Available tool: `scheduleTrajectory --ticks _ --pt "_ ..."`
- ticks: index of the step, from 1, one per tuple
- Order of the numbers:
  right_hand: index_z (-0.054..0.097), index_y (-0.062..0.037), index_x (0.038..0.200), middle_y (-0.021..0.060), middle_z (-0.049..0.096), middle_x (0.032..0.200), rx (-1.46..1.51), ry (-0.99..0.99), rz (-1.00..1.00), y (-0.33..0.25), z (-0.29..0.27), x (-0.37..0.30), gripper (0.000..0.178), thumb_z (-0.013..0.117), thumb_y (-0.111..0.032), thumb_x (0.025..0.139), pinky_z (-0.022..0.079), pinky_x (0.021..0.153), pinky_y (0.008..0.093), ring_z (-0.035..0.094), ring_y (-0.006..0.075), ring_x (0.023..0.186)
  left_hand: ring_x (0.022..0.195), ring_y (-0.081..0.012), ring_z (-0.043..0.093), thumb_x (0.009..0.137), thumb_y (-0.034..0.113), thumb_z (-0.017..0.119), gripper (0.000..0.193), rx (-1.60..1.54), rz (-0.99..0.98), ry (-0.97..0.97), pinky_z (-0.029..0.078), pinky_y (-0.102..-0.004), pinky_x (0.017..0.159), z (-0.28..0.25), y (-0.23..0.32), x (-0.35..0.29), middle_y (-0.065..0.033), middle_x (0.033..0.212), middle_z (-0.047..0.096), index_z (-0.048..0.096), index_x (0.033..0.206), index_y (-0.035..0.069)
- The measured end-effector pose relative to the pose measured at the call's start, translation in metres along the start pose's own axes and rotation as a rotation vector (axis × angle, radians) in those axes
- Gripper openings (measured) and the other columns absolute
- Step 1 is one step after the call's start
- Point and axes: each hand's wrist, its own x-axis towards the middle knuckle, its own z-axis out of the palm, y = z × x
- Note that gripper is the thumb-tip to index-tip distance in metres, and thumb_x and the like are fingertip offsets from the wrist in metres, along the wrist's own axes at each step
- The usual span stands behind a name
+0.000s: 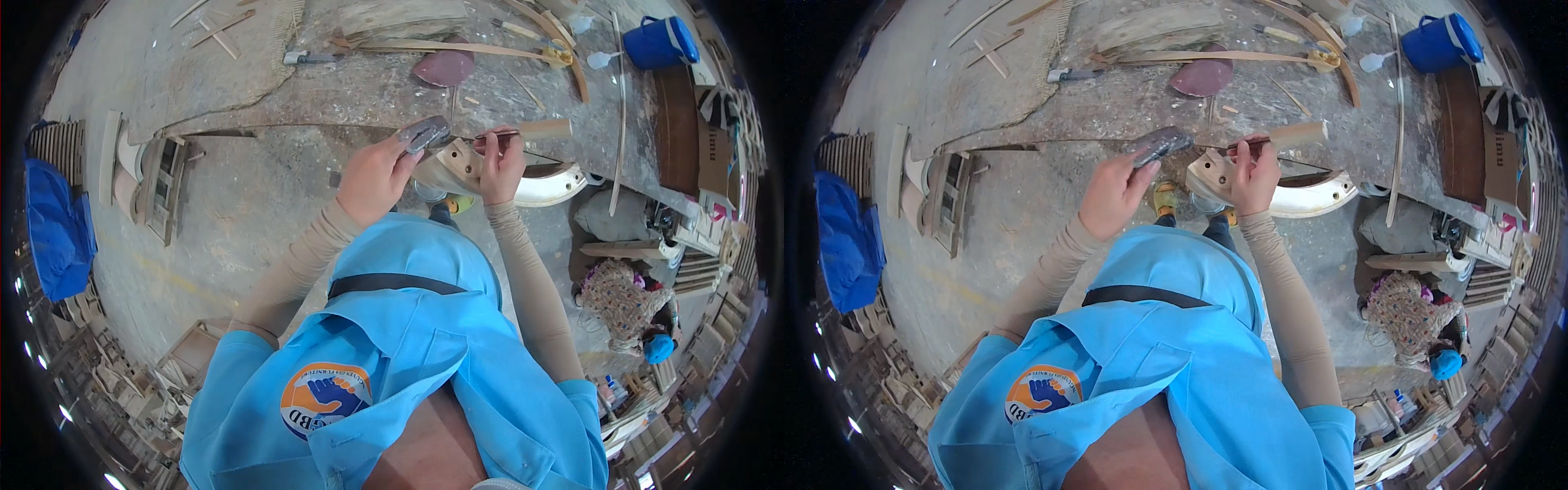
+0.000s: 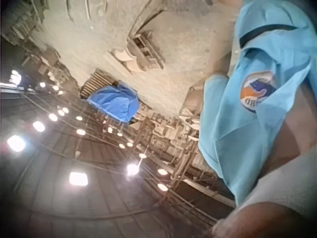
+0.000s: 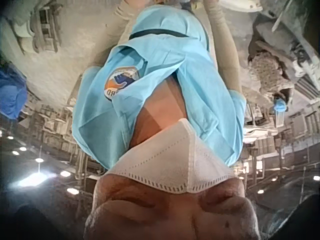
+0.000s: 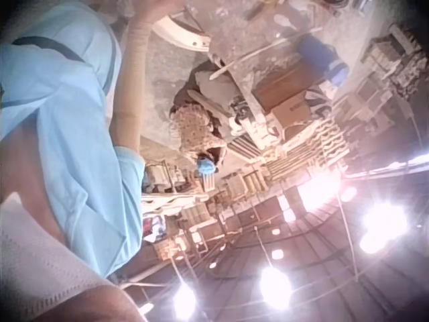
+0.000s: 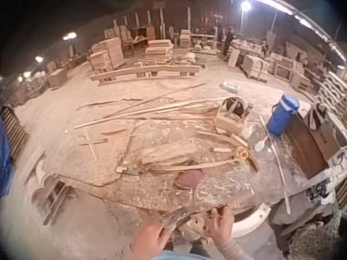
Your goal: The person holds a curved wooden piece and inserts small wooden dowels into pre-drilled holes. They then pick up a small rectangular wooden block and a metal clamp, positioning the clamp over the block to secure it.
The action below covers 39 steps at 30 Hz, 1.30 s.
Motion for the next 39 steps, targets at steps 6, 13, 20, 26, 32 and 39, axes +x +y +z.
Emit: scheduleTrajectory --ticks 6,13,20,26,32,39 --pt "0.048 0.0017 0.101 0.0090 0.060 0.088 -0.024 -0.027 -0.003 0.004 -0.003 0.001 0.013 0.049 -0.010 0.097 0.052 0.069 0.0255 0.063 0.0132 0.076 0.069 -0.0394 0.057 0.091 0.019 0.054 0.029 0.045 0.016 -0.121 0.044 -0.0450 0.061 0.032 -0.014 0.002 -0.0208 0.081 0.060 0.060 0.113 0.002" --pt "0.052 0.0028 0.096 0.0086 0.060 0.080 0.070 0.056 0.003 0.006 -0.001 0.003 0.013 0.051 -0.010 0.095 0.050 0.065 0.0266 0.061 0.0138 0.070 0.086 -0.0395 0.060 0.091 0.017 0.051 0.037 0.116 -0.008 -0.222 0.049 -0.0449 0.071 0.041 -0.014 0.007 -0.0164 0.107 0.062 0.050 0.128 0.012" --pt "0.047 0.0016 0.102 0.0089 0.059 0.090 0.037 -0.018 0.043 0.009 -0.006 0.002 0.012 0.048 -0.009 0.097 0.052 0.071 0.0262 0.062 0.0140 0.079 0.094 -0.0368 0.062 0.091 0.013 0.052 0.043 0.127 -0.010 -0.192 0.052 -0.0409 0.076 0.049 -0.018 -0.002 -0.0123 0.119 0.061 0.048 0.133 0.015" --pt "0.048 0.0015 0.099 0.0086 0.059 0.086 0.057 -0.006 0.031 0.008 -0.005 0.003 0.010 0.048 -0.008 0.096 0.051 0.070 0.0269 0.062 0.0146 0.076 0.097 -0.0358 0.062 0.089 0.009 0.054 0.041 0.078 0.053 -0.115 0.052 -0.0393 0.078 0.058 -0.026 -0.008 -0.0123 0.123 0.059 0.050 0.130 0.010" --pt "0.048 0.0016 0.099 0.0075 0.058 0.089 0.041 -0.037 0.081 0.006 -0.006 0.004 0.011 0.047 -0.010 0.098 0.050 0.073 0.0253 0.060 0.0129 0.079 0.098 -0.0347 0.063 0.087 0.004 0.056 0.040 0.034 0.036 -0.094 0.052 -0.0369 0.079 0.063 -0.032 -0.013 -0.0130 0.126 0.057 0.051 0.127 0.005" --pt "0.047 0.0019 0.099 0.0074 0.058 0.090 0.031 -0.045 0.076 0.006 -0.007 0.003 0.012 0.047 -0.010 0.098 0.050 0.073 0.0253 0.060 0.0128 0.079 0.100 -0.0353 0.062 0.088 0.006 0.056 0.039 0.037 0.049 -0.057 0.051 -0.0370 0.080 0.070 -0.038 -0.015 -0.0141 0.127 0.057 0.051 0.127 0.004"
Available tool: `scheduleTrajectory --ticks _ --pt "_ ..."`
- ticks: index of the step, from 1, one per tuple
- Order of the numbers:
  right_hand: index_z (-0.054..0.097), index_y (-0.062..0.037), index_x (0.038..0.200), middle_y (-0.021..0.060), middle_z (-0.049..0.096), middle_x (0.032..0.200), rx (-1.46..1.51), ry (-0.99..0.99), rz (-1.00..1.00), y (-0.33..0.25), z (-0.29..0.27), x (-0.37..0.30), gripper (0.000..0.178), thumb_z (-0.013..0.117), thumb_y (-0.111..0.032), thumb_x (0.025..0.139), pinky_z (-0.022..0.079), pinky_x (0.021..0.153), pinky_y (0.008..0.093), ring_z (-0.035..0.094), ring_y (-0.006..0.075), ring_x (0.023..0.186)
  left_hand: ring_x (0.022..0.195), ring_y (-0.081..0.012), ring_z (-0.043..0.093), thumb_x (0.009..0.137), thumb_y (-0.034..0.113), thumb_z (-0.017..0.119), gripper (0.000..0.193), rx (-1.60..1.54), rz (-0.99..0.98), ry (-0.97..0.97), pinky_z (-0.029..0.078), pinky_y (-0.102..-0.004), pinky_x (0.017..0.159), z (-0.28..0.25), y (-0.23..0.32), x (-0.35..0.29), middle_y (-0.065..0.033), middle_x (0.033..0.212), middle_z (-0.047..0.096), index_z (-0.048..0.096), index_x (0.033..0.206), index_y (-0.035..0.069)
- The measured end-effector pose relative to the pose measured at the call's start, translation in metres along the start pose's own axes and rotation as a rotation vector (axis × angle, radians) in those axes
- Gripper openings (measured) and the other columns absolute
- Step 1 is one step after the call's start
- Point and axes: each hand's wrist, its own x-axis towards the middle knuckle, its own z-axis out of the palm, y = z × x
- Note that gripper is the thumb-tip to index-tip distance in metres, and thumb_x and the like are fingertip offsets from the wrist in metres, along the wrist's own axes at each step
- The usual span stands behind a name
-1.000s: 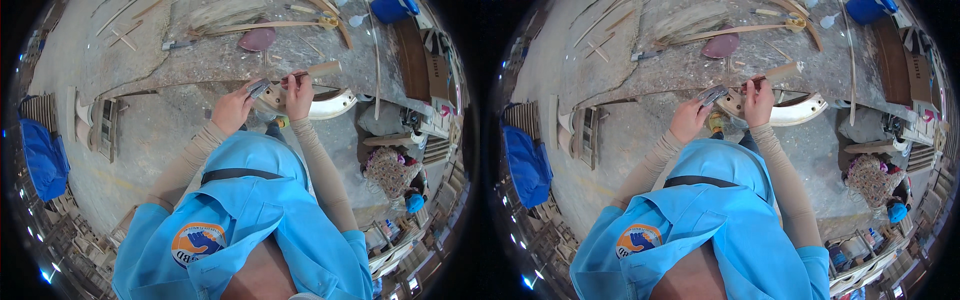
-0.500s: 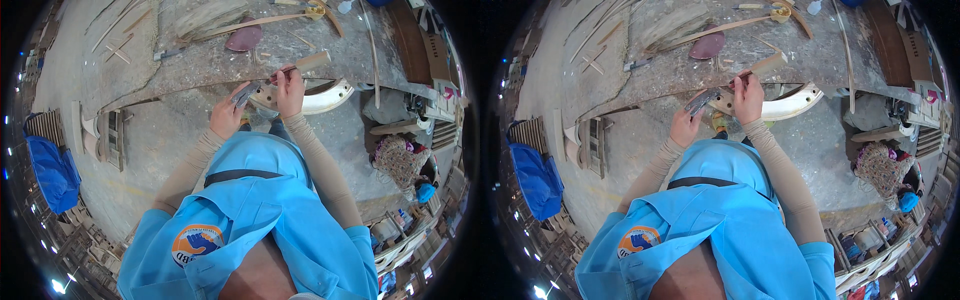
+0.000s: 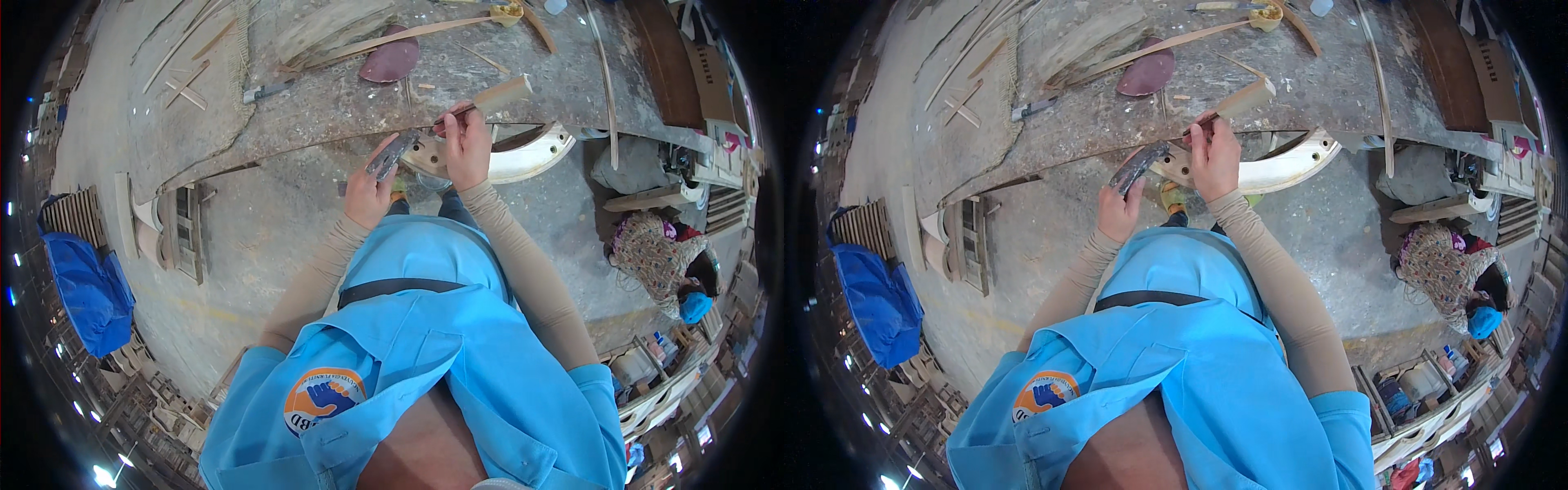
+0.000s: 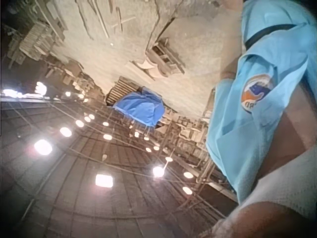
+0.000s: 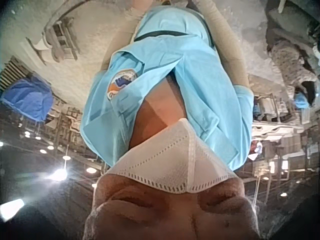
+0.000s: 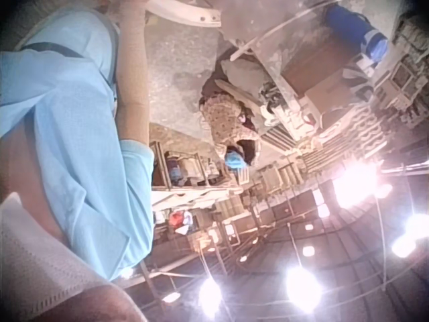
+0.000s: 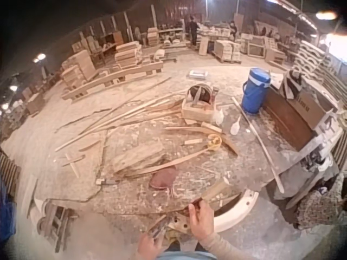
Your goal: The person holds a curved wooden piece and inserts small wooden dowels into pre-drilled holes. They then pick up a small rectangular wooden block and a metal clamp, positioning the clamp over the block to secure it.
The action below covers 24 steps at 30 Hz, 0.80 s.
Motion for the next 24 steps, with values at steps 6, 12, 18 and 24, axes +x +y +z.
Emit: scheduleTrajectory --ticks 6,12,18,24 --pt "0.048 0.0028 0.100 0.0079 0.058 0.089 -0.007 0.004 -0.001 -0.001 0.001 0.000 0.013 0.047 -0.010 0.097 0.050 0.072 0.0257 0.061 0.0129 0.078 0.104 -0.0357 0.061 0.090 0.007 0.054 0.039 -0.031 -0.044 -0.022 0.051 -0.0365 0.082 0.005 -0.002 0.000 -0.0148 0.127 0.056 0.050 0.129 0.005" --pt "0.052 0.0006 0.097 0.0101 0.061 0.077 -0.009 0.075 -0.046 0.000 0.003 0.000 0.010 0.051 -0.009 0.094 0.050 0.065 0.0303 0.065 0.0183 0.070 0.108 -0.0353 0.059 0.091 0.007 0.053 0.040 -0.063 -0.020 -0.003 0.050 -0.0366 0.085 0.006 -0.002 -0.002 -0.0148 0.128 0.055 0.049 0.130 0.005" --pt "0.052 0.0007 0.097 0.0108 0.061 0.077 -0.016 0.064 -0.041 -0.001 0.003 0.001 0.011 0.051 -0.010 0.094 0.049 0.064 0.0314 0.065 0.0196 0.070 0.111 -0.0361 0.058 0.090 0.007 0.053 0.040 -0.070 0.001 0.022 0.049 -0.0369 0.087 0.008 -0.001 -0.002 -0.0155 0.129 0.055 0.049 0.131 0.005" --pt "0.053 0.0006 0.098 0.0111 0.061 0.077 -0.029 0.059 -0.061 0.002 0.003 0.001 0.012 0.052 -0.011 0.094 0.049 0.064 0.0315 0.065 0.0205 0.070 0.114 -0.0347 0.056 0.091 0.007 0.053 0.041 -0.118 -0.023 0.025 0.048 -0.0361 0.091 0.013 -0.008 -0.006 -0.0161 0.128 0.055 0.049 0.131 0.004"
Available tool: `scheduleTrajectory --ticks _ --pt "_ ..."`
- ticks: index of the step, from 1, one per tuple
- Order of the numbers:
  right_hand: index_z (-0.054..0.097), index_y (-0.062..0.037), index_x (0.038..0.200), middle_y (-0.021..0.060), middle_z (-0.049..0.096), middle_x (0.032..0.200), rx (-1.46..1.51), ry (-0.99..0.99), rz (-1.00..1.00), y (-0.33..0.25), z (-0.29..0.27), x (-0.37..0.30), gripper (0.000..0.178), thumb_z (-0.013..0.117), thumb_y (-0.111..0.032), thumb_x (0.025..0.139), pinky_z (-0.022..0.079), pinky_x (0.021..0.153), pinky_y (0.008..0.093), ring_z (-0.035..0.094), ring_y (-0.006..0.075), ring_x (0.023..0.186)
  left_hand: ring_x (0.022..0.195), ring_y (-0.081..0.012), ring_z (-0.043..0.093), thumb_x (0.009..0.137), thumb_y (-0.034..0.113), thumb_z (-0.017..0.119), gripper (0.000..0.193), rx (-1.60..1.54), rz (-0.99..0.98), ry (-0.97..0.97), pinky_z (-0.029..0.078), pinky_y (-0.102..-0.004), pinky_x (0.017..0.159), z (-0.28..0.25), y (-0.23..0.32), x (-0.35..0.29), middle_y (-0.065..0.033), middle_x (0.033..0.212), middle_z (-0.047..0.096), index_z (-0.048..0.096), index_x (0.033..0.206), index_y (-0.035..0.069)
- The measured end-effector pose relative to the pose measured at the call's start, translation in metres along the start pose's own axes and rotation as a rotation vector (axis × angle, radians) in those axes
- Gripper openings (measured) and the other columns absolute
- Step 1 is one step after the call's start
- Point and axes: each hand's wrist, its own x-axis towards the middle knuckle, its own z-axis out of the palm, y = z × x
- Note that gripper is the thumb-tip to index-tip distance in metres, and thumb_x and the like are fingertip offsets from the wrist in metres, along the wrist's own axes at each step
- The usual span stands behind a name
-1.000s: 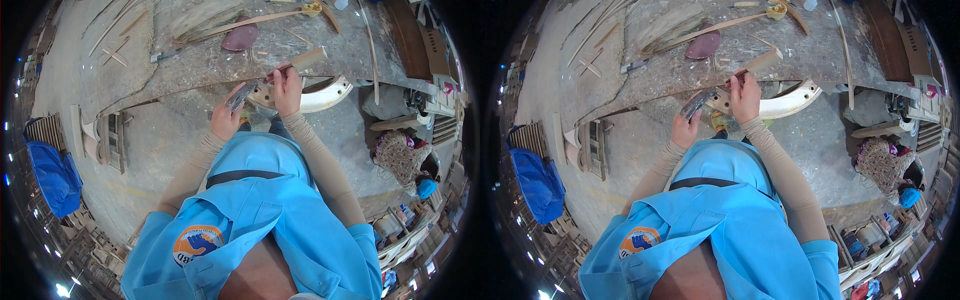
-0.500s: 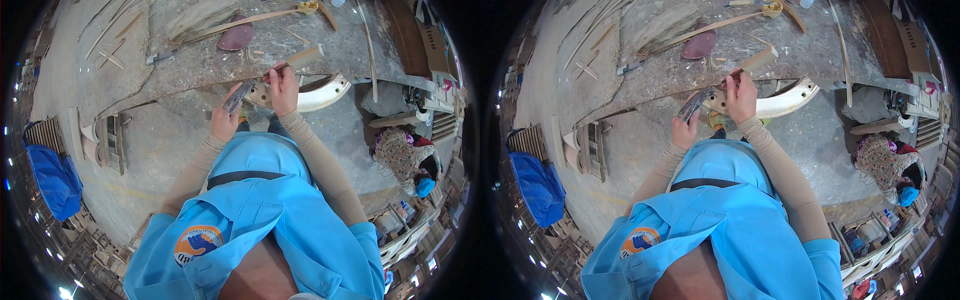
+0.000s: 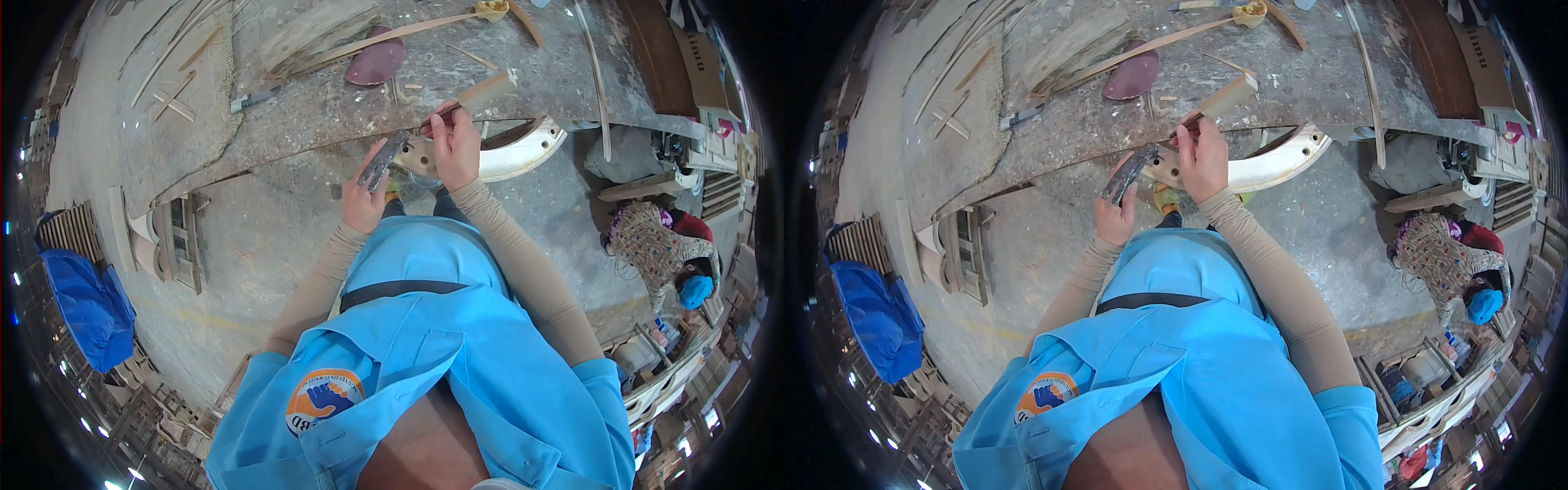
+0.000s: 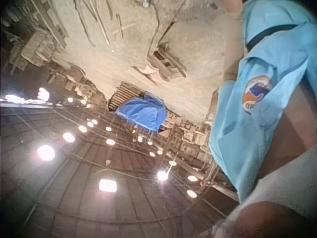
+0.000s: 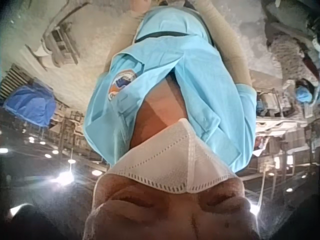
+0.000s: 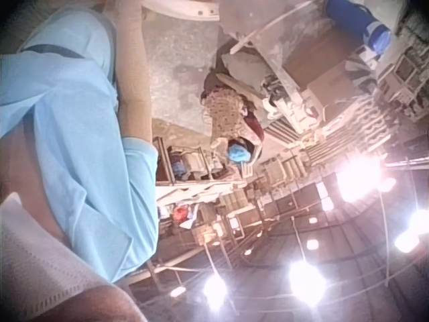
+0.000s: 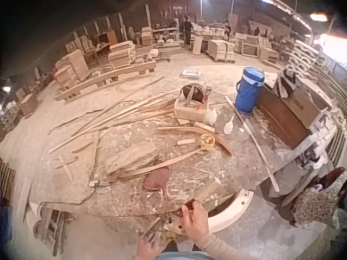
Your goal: The person holds a curved wooden piece and inserts small wooden dowels into pre-drilled holes. They then pick up a small rectangular wooden block and a metal clamp, positioning the clamp over the block to secure it.
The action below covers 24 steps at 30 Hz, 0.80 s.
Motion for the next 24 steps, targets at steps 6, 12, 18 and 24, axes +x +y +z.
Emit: scheduleTrajectory --ticks 6,12,18,24 --pt "0.052 0.0007 0.099 0.0120 0.062 0.075 -0.026 -0.010 -0.007 -0.001 0.000 0.001 0.012 0.052 -0.010 0.093 0.049 0.062 0.0326 0.065 0.0212 0.069 0.117 -0.0324 0.056 0.092 0.008 0.052 0.037 -0.017 0.031 0.031 0.045 -0.0353 0.094 0.004 -0.005 0.001 -0.0162 0.129 0.055 0.050 0.129 0.002" --pt "0.049 0.0029 0.099 0.0094 0.060 0.082 -0.070 -0.077 0.033 -0.004 -0.004 0.001 0.012 0.049 -0.009 0.096 0.051 0.067 0.0264 0.064 0.0143 0.073 0.118 -0.0328 0.054 0.093 0.008 0.051 0.035 -0.081 0.036 0.064 0.044 -0.0358 0.096 0.008 -0.008 0.000 -0.0165 0.130 0.054 0.051 0.128 0.001" --pt "0.051 0.0010 0.098 0.0119 0.061 0.078 -0.098 -0.061 0.005 -0.003 -0.003 0.002 0.011 0.052 -0.009 0.094 0.050 0.063 0.0315 0.065 0.0205 0.070 0.120 -0.0324 0.053 0.092 0.007 0.050 0.036 -0.119 0.035 0.087 0.043 -0.0352 0.097 0.012 -0.015 -0.002 -0.0162 0.130 0.054 0.050 0.128 0.000" --pt "0.051 0.0001 0.098 0.0129 0.062 0.076 -0.092 -0.064 0.009 -0.006 -0.001 0.002 0.011 0.053 -0.009 0.093 0.050 0.061 0.0338 0.066 0.0227 0.069 0.120 -0.0322 0.053 0.091 0.005 0.051 0.037 -0.119 0.030 0.093 0.044 -0.0354 0.096 0.012 -0.015 -0.002 -0.0155 0.131 0.054 0.050 0.128 0.001"
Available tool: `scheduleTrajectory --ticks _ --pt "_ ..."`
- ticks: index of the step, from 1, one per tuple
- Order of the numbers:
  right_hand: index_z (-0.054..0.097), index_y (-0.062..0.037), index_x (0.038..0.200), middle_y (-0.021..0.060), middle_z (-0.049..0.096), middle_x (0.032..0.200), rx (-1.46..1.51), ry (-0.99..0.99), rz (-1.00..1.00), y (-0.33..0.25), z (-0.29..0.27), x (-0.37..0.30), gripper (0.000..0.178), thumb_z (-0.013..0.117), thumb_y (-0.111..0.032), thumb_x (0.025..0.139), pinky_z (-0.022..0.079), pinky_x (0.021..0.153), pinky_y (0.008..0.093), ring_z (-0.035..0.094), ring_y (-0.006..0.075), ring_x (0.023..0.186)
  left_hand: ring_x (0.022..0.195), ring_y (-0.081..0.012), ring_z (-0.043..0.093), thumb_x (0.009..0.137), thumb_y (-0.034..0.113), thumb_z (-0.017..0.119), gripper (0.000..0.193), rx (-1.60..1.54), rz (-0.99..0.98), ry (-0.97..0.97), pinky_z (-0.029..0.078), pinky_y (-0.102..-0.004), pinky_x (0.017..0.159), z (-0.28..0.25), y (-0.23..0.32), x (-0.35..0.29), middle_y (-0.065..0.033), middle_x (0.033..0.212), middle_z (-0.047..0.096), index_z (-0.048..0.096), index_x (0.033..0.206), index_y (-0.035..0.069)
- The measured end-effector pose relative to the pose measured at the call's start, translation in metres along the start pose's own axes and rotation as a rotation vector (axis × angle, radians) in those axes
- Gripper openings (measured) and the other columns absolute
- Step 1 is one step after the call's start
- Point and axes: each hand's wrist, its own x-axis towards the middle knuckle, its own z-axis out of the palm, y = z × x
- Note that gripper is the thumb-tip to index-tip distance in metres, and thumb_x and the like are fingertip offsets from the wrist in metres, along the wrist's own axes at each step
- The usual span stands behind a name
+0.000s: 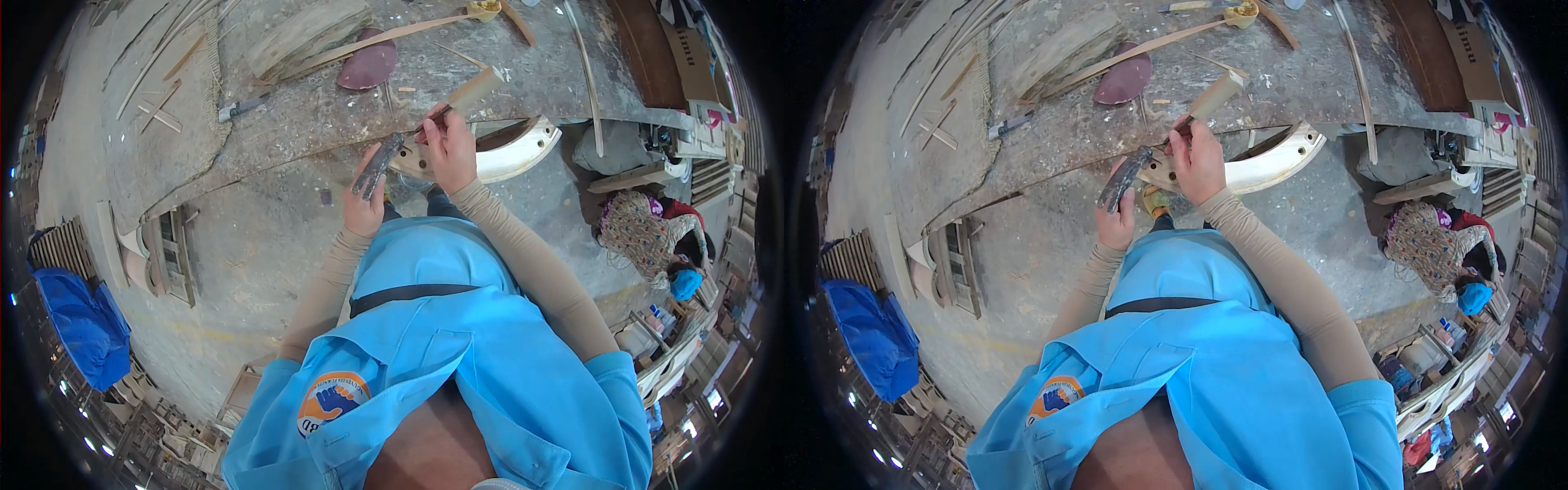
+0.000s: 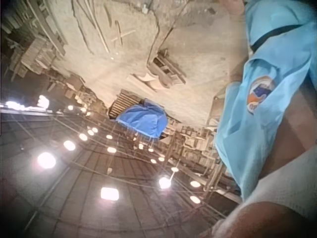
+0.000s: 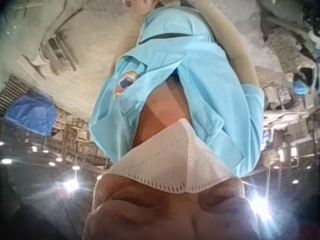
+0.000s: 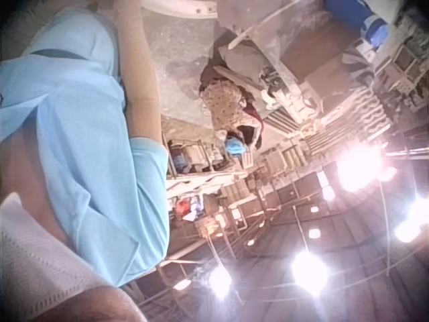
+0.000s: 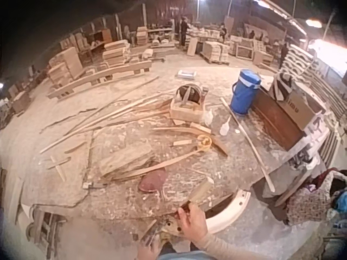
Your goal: The person holds a curved wooden piece and inserts small wooden dowels into pre-drilled holes. They then pick up a small rectangular wooden block and a metal clamp, positioning the clamp over the block to secure it.
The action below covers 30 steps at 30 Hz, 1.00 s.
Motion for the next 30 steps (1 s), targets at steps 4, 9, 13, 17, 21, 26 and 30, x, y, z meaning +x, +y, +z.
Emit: scheduleTrajectory --ticks 4,9,13,17,21,26,30 --pt "0.051 0.0027 0.098 0.0092 0.061 0.079 -0.042 -0.034 0.005 -0.003 -0.002 0.001 0.012 0.051 -0.009 0.095 0.050 0.064 0.0265 0.065 0.0150 0.070 0.118 -0.0321 0.054 0.091 0.005 0.051 0.037 0.009 0.010 -0.016 0.045 -0.0355 0.095 -0.001 0.000 0.002 -0.0156 0.130 0.054 0.050 0.128 0.000" --pt "0.053 0.0008 0.098 0.0120 0.062 0.077 -0.017 -0.017 -0.002 0.003 0.000 -0.002 0.012 0.055 -0.010 0.092 0.050 0.063 0.0325 0.066 0.0229 0.070 0.116 -0.0296 0.057 0.092 0.006 0.052 0.036 -0.012 -0.023 0.013 0.045 -0.0337 0.094 -0.006 0.010 0.003 -0.0159 0.130 0.055 0.051 0.127 0.000" --pt "0.056 0.0008 0.097 0.0121 0.063 0.080 -0.014 -0.030 -0.037 0.007 0.000 -0.002 0.013 0.057 -0.010 0.091 0.051 0.064 0.0313 0.066 0.0229 0.074 0.112 -0.0277 0.059 0.092 0.008 0.052 0.035 -0.004 -0.049 0.110 0.046 -0.0327 0.091 -0.022 0.018 0.005 -0.0169 0.129 0.055 0.052 0.126 0.000" --pt "0.057 0.0008 0.097 0.0132 0.063 0.082 -0.069 -0.090 -0.107 0.000 -0.001 -0.004 0.013 0.060 -0.008 0.088 0.052 0.066 0.0319 0.067 0.0227 0.076 0.076 -0.0171 0.055 0.094 0.015 0.053 0.025 0.100 -0.103 0.221 0.045 -0.0307 0.068 -0.041 0.013 0.008 -0.0100 0.089 0.060 0.058 0.110 -0.003" --pt "0.057 0.0001 0.098 0.0136 0.063 0.085 -0.046 -0.119 -0.125 0.001 0.001 -0.005 0.013 0.062 -0.006 0.087 0.054 0.067 0.0325 0.067 0.0235 0.076 0.059 -0.0089 0.042 0.094 0.017 0.054 0.019 0.014 -0.320 0.273 0.036 -0.0275 0.053 -0.057 -0.005 0.002 -0.0029 0.066 0.050 0.060 0.097 -0.001" --pt "0.058 -0.0011 0.096 0.0133 0.063 0.085 -0.154 -0.148 -0.177 -0.004 0.001 -0.006 0.013 0.062 -0.006 0.086 0.054 0.066 0.0333 0.066 0.0262 0.074 0.057 -0.0047 0.040 0.096 0.020 0.051 0.022 -0.036 -0.386 0.252 0.032 -0.0240 0.050 -0.071 -0.021 -0.015 0.0012 0.064 0.048 0.060 0.094 0.000" --pt "0.058 -0.0019 0.095 0.0134 0.063 0.083 -0.245 -0.170 -0.252 0.000 0.000 -0.006 0.013 0.063 -0.007 0.085 0.052 0.064 0.0352 0.064 0.0287 0.070 0.056 -0.0030 0.039 0.097 0.022 0.049 0.024 -0.019 -0.417 0.244 0.030 -0.0228 0.047 -0.074 -0.017 -0.023 0.0035 0.063 0.047 0.059 0.094 0.000"
